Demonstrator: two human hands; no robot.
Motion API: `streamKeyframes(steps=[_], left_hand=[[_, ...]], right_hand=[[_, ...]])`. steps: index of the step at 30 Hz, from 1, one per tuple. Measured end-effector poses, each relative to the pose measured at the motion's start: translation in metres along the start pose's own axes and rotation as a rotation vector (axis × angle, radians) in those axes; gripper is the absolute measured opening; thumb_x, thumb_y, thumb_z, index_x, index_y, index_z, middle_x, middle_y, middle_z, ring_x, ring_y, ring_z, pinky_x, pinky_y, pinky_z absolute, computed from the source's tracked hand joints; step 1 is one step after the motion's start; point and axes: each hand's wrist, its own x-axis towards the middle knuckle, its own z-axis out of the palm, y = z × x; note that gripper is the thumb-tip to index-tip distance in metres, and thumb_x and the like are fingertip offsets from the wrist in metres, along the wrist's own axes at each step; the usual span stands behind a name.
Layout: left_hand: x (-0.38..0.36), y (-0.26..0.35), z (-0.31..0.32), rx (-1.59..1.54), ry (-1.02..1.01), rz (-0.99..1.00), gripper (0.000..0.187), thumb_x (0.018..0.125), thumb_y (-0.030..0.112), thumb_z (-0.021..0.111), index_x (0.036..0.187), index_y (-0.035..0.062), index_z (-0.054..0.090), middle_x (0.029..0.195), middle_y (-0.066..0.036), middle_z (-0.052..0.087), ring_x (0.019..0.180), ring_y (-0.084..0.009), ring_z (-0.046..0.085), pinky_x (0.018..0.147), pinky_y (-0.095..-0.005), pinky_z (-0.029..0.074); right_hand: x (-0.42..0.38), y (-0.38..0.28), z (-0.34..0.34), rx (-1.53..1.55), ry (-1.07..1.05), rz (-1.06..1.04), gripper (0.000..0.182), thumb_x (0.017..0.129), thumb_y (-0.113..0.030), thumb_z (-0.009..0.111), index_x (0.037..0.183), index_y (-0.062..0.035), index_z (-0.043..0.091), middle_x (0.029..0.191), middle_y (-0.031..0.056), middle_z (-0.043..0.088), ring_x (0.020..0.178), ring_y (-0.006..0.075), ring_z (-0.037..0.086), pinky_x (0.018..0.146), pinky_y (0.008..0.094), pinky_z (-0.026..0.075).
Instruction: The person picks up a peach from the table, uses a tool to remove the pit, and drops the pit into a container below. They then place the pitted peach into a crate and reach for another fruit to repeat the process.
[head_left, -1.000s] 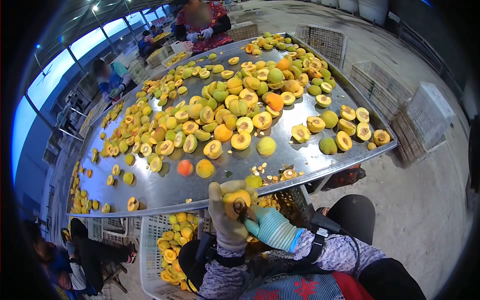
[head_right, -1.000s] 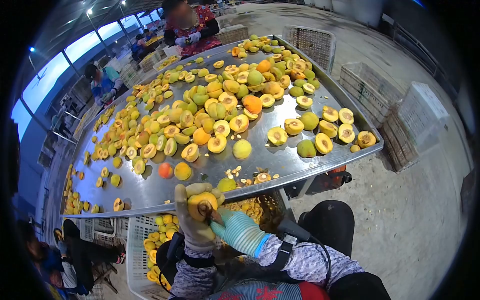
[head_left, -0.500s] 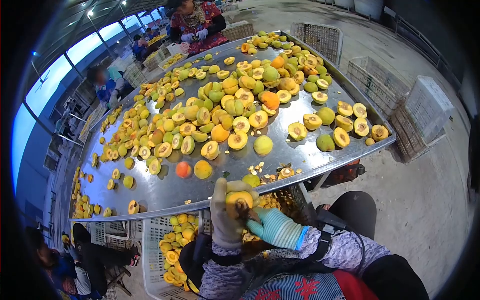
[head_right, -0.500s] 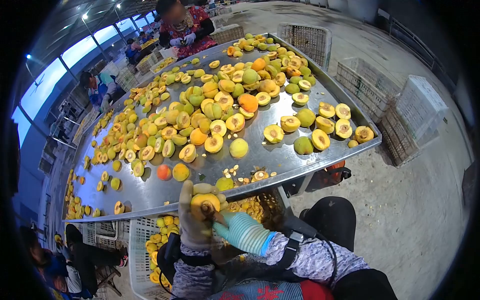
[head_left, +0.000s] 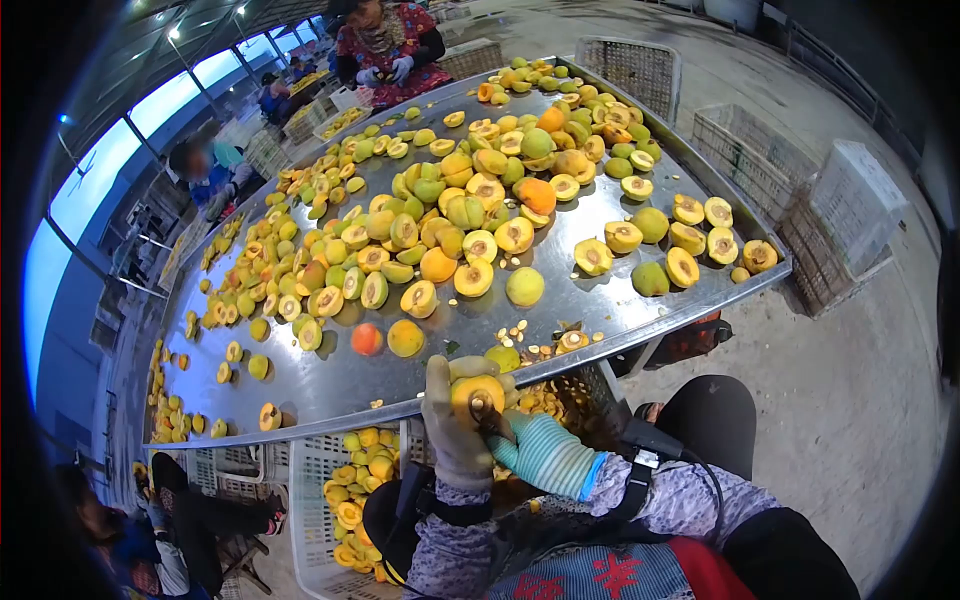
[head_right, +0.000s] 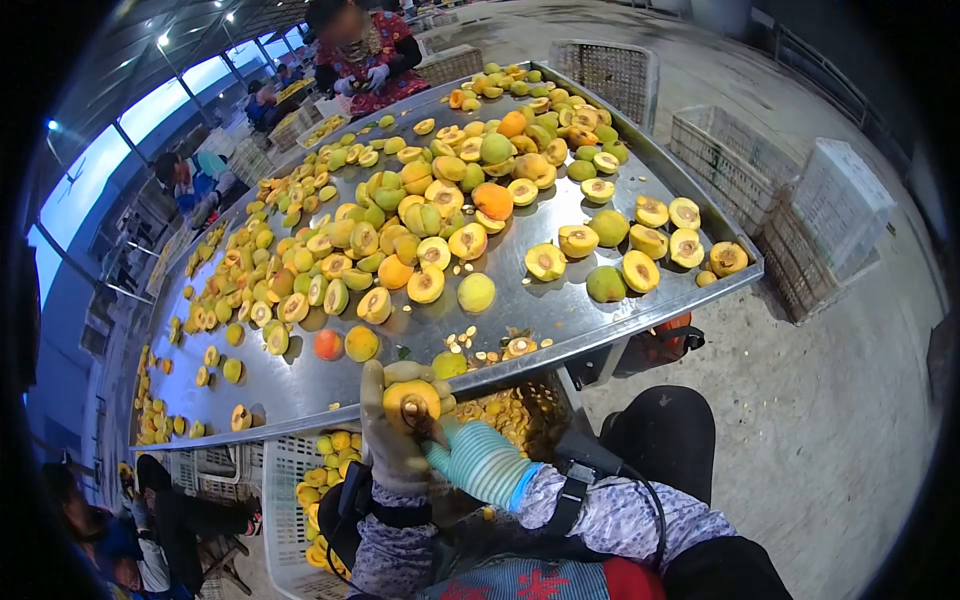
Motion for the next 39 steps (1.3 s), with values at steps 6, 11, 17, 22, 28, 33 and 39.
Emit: streamKeyframes(steps=[6, 11, 17, 22, 28, 33, 39], left_hand=[[-0.005, -0.002, 0.014, -0.12, 0.047, 0.096, 0.049, 0.096, 0.05, 0.052, 0.097, 0.002, 0.06, 0.091, -0.015, 0.062, 0.08, -0.0295, 0.065, 0.07, -0.0411, 0.057], [-0.004, -0.006, 0.006, -0.236, 0.034, 0.016, 0.046, 0.097, 0.047, 0.051, 0.097, 0.0018, 0.06, 0.092, -0.015, 0.062, 0.082, -0.0308, 0.065, 0.074, -0.0433, 0.057], [-0.001, -0.025, 0.0, -0.028, 0.128, 0.2, 0.046, 0.098, 0.047, 0.05, 0.097, 0.0027, 0.061, 0.091, -0.013, 0.063, 0.084, -0.0291, 0.066, 0.076, -0.0423, 0.057], [-0.008, -0.01, 0.013, -0.077, 0.076, 0.073, 0.05, 0.099, 0.049, 0.046, 0.098, 0.001, 0.062, 0.088, -0.015, 0.065, 0.08, -0.027, 0.066, 0.074, -0.0383, 0.056], [0.006, -0.008, -0.001, 0.05, -0.049, 0.101, 0.05, 0.099, 0.049, 0.048, 0.099, 0.0004, 0.06, 0.09, -0.015, 0.063, 0.082, -0.0255, 0.065, 0.08, -0.0377, 0.055], [-0.004, -0.01, 0.021, 0.235, 0.136, 0.47, 0.046, 0.102, 0.043, 0.046, 0.106, -0.0017, 0.057, 0.093, -0.015, 0.062, 0.082, -0.0229, 0.064, 0.08, -0.0354, 0.054], [0.003, -0.008, -0.002, 0.197, -0.064, 0.332, 0.043, 0.099, 0.04, 0.051, 0.1, -0.0021, 0.059, 0.089, -0.017, 0.062, 0.076, -0.0252, 0.066, 0.066, -0.0342, 0.057]], right_hand=[[-0.001, 0.008, 0.005, 0.03, 0.092, -0.103, 0.034, 0.095, -0.034, 0.054, 0.103, -0.0019, 0.062, 0.084, 0.0236, 0.066, 0.08, 0.0433, 0.065, 0.071, 0.0509, 0.053], [-0.005, -0.013, -0.019, -0.288, 0.048, 0.071, 0.037, 0.095, -0.041, 0.054, 0.103, -0.0041, 0.058, 0.084, 0.0205, 0.067, 0.079, 0.0405, 0.066, 0.067, 0.0518, 0.052], [0.0, 0.0, -0.02, -0.353, 0.019, 0.028, 0.039, 0.096, -0.043, 0.053, 0.101, -0.0046, 0.06, 0.085, 0.02, 0.067, 0.079, 0.0405, 0.066, 0.068, 0.0511, 0.052], [-0.002, 0.009, -0.004, 0.022, -0.004, -0.077, 0.035, 0.096, -0.035, 0.055, 0.098, 0.0, 0.061, 0.083, 0.0249, 0.065, 0.081, 0.0419, 0.066, 0.072, 0.0502, 0.053], [0.0, 0.013, 0.003, 0.688, -0.331, 0.287, 0.038, 0.1, -0.037, 0.049, 0.092, -0.0008, 0.06, 0.06, 0.0133, 0.056, 0.05, 0.0278, 0.06, 0.047, 0.0404, 0.049], [0.002, -0.006, -0.012, 0.677, -0.362, 0.347, 0.041, 0.101, -0.039, 0.046, 0.093, -0.0014, 0.059, 0.058, 0.0092, 0.053, 0.042, 0.0234, 0.055, 0.04, 0.0384, 0.045], [0.006, 0.016, 0.003, 0.307, -0.154, 0.062, 0.039, 0.1, -0.035, 0.05, 0.105, 0.0014, 0.061, 0.075, 0.0189, 0.064, 0.062, 0.0314, 0.066, 0.055, 0.0426, 0.053]])
